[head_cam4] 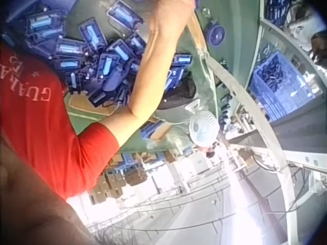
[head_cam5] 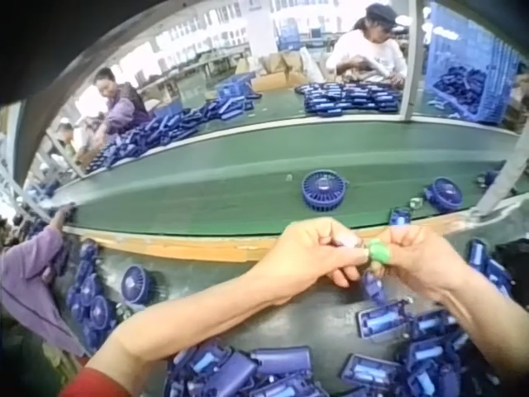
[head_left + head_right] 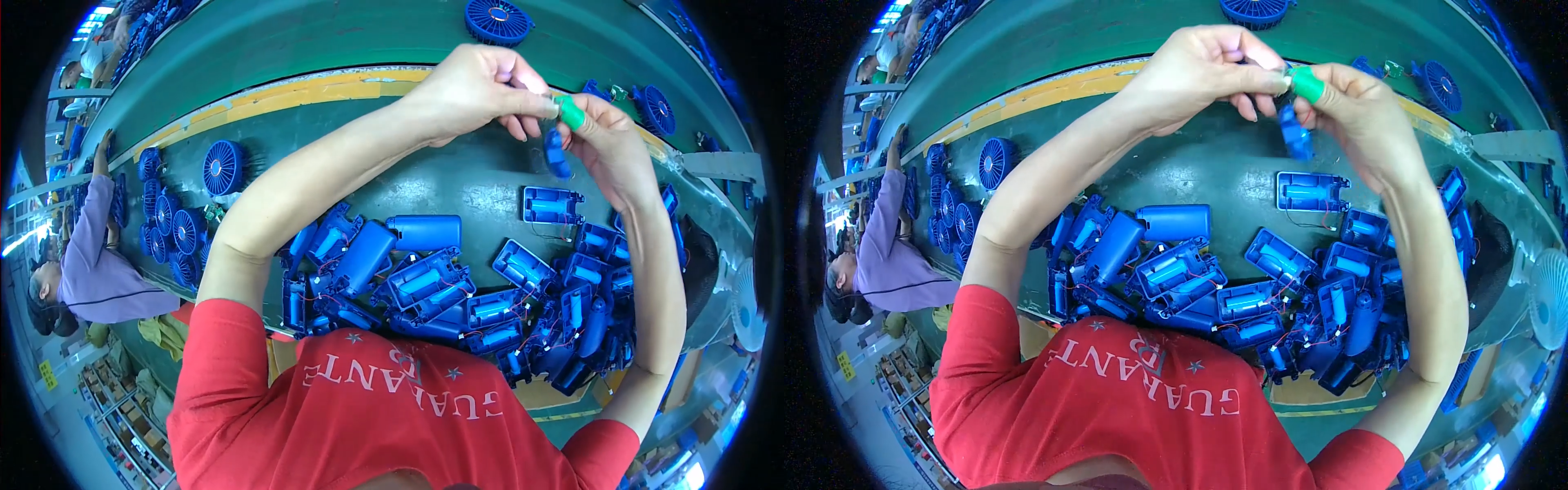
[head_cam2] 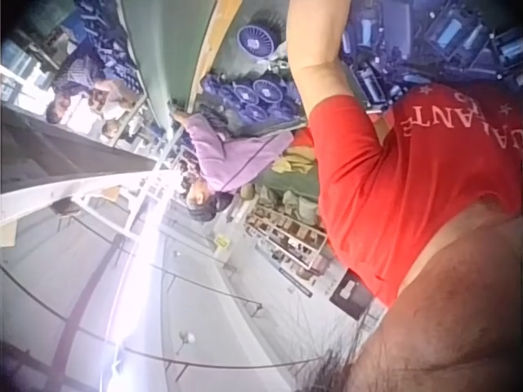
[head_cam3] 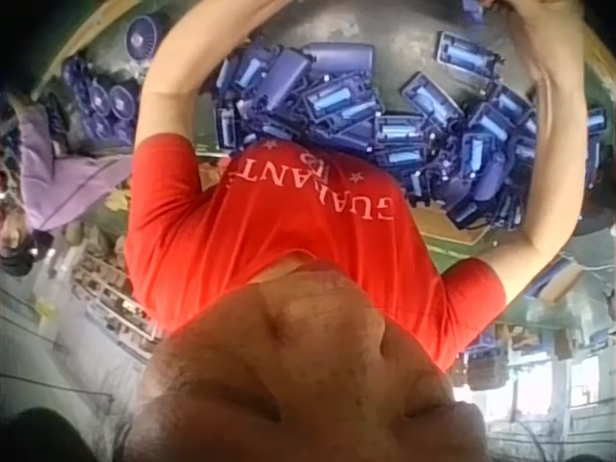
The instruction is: The person assembles portable fans by connecting circuit boards and wires to fan heads by hand, then places the assembled fan units onto the conveyor belt.
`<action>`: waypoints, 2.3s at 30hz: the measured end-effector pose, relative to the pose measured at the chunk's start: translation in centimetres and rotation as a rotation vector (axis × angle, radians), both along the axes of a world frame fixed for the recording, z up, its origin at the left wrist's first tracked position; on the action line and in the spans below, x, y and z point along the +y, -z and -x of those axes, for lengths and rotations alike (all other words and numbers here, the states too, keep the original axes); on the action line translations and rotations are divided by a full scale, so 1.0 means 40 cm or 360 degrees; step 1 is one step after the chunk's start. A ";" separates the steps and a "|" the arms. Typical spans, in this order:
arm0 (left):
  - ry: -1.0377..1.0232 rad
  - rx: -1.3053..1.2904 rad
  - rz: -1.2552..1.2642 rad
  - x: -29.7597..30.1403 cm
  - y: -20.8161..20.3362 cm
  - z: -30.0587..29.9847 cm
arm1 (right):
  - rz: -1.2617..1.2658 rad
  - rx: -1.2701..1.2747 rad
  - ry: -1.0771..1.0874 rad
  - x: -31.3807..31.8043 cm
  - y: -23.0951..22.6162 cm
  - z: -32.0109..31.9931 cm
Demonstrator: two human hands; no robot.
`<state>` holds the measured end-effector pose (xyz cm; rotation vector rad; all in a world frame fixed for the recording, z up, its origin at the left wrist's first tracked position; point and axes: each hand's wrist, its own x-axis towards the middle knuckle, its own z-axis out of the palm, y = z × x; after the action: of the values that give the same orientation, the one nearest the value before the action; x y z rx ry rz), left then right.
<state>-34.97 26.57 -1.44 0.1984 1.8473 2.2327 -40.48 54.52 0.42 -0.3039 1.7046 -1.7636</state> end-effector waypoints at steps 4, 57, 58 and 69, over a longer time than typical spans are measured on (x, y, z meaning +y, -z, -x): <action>-0.0078 0.0160 0.0320 0.039 -0.006 0.129 | -0.0287 0.0192 0.0247 0.068 -0.008 0.157; 0.0076 0.0034 0.0173 -0.218 0.021 -0.207 | -0.0402 0.0398 -0.0235 -0.145 -0.036 -0.193; 0.0118 -0.0015 0.0071 -0.212 0.021 -0.206 | -0.0403 0.0396 -0.0231 -0.146 -0.041 -0.200; 0.0179 -0.0145 -0.0036 -0.175 0.012 -0.211 | -0.0415 0.0453 -0.0191 -0.137 -0.055 -0.214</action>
<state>-26.55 19.56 -1.92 0.1960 1.7208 2.1511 -31.92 49.06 2.62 -0.5489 2.0457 -1.4435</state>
